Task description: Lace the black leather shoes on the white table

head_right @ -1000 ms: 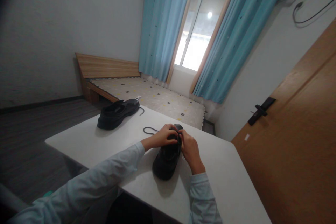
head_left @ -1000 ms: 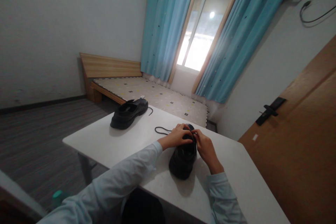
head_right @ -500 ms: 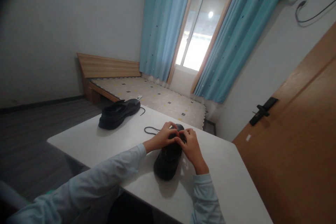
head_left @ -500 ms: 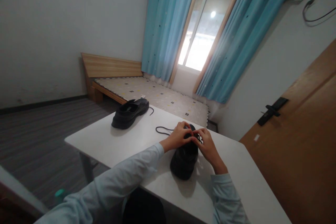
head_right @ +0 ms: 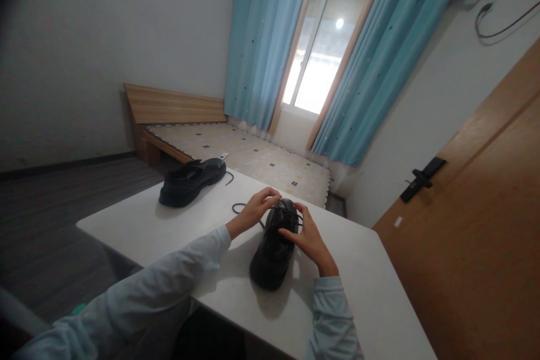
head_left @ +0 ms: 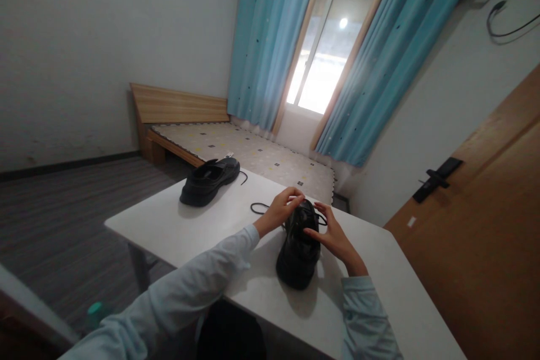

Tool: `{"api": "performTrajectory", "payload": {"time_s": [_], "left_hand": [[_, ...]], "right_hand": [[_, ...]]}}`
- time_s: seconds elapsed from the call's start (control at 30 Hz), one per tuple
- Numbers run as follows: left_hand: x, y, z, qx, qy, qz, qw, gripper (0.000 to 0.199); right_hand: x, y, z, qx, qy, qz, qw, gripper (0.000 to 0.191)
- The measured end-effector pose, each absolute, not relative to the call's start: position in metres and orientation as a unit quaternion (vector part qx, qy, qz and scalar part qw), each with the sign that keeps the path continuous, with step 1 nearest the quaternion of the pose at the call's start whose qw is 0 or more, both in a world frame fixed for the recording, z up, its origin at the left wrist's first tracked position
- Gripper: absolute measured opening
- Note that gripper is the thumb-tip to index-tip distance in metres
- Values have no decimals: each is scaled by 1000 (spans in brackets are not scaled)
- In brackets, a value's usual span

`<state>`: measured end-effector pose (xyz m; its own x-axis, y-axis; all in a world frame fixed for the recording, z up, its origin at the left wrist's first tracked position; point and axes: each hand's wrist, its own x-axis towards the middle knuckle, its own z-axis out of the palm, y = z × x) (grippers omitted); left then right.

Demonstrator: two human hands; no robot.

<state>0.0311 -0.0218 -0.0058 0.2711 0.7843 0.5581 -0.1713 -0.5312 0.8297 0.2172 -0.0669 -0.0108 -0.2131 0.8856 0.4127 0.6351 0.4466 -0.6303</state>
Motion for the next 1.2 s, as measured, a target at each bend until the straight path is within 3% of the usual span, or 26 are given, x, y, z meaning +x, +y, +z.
{"api": "performTrajectory", "payload": {"time_s": [0.13,0.3,0.73,1.2], "left_hand": [[27,-20,0,517,150,571,620,25],[18,-22,10,409,96,585,694,28],[7,-16,16,476,118,626,606,33],[-3,-2,14,516,150,659,526,33]], "right_hand": [[217,-67,-11,-507,-753,194,371,72],[219,-66,-14,-531,-748,186,352,71],[222,-63,-21,-533,-752,187,340,57],[221,-64,-23,-549,-737,200,338,59]]}}
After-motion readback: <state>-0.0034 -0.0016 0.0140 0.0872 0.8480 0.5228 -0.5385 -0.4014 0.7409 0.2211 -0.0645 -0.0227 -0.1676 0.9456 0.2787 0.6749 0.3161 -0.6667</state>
